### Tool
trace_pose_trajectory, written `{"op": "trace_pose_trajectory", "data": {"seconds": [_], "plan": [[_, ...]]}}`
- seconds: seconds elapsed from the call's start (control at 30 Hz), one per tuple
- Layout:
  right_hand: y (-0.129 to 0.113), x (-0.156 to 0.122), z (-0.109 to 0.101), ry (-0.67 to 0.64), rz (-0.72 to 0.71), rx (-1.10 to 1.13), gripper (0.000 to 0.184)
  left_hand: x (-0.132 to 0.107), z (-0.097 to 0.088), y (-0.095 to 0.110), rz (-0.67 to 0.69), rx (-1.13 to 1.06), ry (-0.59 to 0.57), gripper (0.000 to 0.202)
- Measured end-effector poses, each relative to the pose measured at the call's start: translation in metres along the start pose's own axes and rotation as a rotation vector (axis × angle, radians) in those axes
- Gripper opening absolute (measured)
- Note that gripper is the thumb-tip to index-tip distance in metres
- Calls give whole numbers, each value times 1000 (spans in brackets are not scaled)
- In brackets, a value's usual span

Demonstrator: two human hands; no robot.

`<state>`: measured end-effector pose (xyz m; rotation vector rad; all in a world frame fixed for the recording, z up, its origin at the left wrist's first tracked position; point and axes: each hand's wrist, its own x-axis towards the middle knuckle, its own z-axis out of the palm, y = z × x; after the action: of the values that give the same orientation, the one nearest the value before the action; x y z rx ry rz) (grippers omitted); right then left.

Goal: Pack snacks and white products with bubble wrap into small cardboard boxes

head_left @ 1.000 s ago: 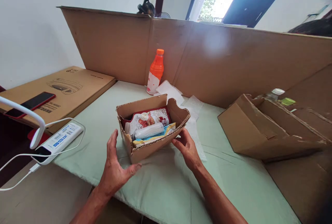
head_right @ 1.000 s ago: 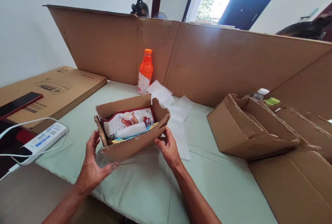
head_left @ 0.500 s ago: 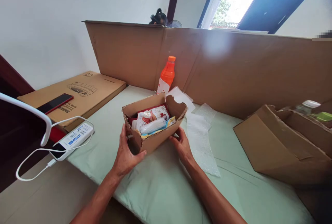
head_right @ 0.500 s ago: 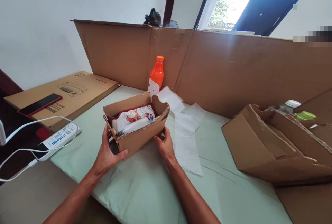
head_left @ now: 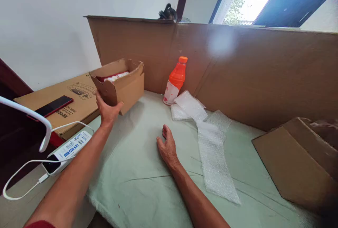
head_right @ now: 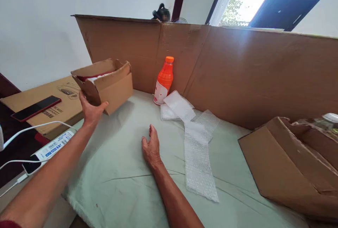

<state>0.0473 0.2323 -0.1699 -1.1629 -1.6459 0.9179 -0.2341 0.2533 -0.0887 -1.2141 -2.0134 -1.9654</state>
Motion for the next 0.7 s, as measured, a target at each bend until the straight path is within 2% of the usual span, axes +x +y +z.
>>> {"op": "trace_pose_trajectory", "data": {"seconds": [0.1, 0.2, 0.37, 0.57, 0.7], "plan": [[6, 0, -2, 19, -13, -2, 63, 52, 12, -12, -70, 142, 78, 113], [8, 0, -2, 18, -14, -10, 58, 85, 17, -26, -132, 209, 71, 111], [3, -2, -4, 15, 24, -5, 56, 107, 19, -51, -92, 239, -29, 98], [3, -2, -5, 10, 34, -6, 55, 136, 27, -76, -84, 262, -96, 103], [7, -1, -5, 15, 12, -14, 54, 139, 31, -90, -10, 273, -189, 105]]}}
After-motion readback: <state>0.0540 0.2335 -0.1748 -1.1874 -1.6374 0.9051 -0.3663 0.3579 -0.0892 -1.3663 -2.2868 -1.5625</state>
